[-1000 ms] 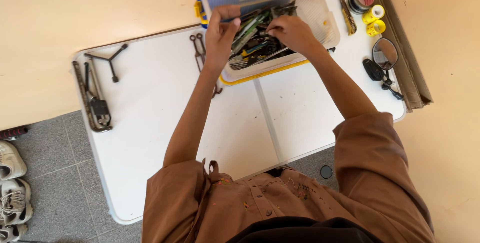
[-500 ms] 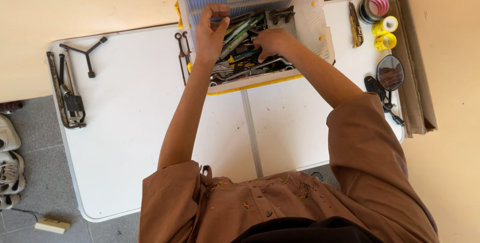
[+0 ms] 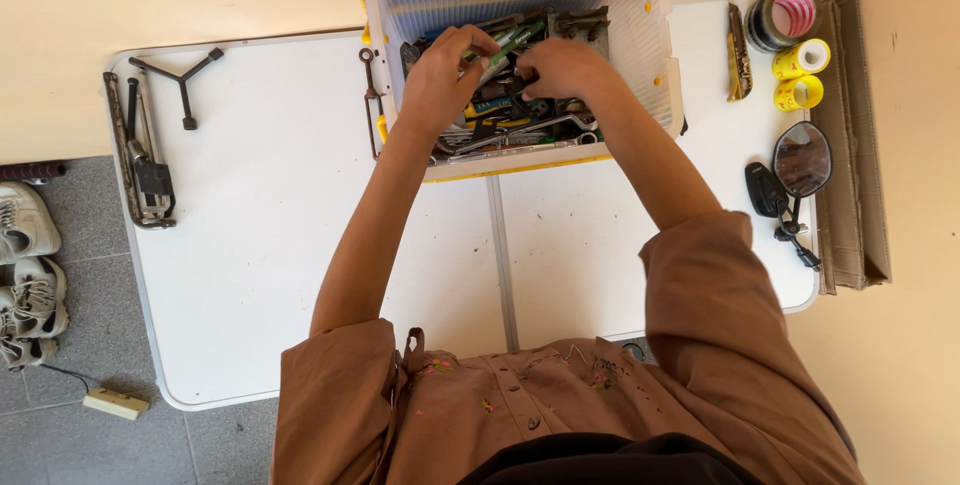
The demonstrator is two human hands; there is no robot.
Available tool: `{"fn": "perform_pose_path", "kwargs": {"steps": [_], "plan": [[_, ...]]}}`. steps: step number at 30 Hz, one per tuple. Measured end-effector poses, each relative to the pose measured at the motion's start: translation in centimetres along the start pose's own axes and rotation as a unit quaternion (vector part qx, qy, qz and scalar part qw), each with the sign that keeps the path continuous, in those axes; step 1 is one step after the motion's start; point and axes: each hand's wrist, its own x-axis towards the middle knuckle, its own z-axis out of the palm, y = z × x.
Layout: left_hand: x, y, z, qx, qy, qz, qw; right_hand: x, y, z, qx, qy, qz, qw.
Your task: The person removes various tools from a plastic storage bin and arranges them on a white table. They handle wrenches, screwdrivers, pliers, and other hardware, placing them in neat rows. The person continues to sort and organize the tools throughout the clip.
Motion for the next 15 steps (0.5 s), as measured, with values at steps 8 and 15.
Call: {"fn": "perform_pose_path", "kwargs": {"steps": [8,15], "plan": [[-0.3,-0.2,0.5,0.063,-0.055,-0.036,0.996,-2.0,-0.3,-2.6,0.265,0.07,-0.054,0.96],[-0.2,-0.9,0.6,0.025,-0.088,-0.144,0.985,-2.1,-1.4,-2.5,0.4,0.064,-0.106,0.908]]}}
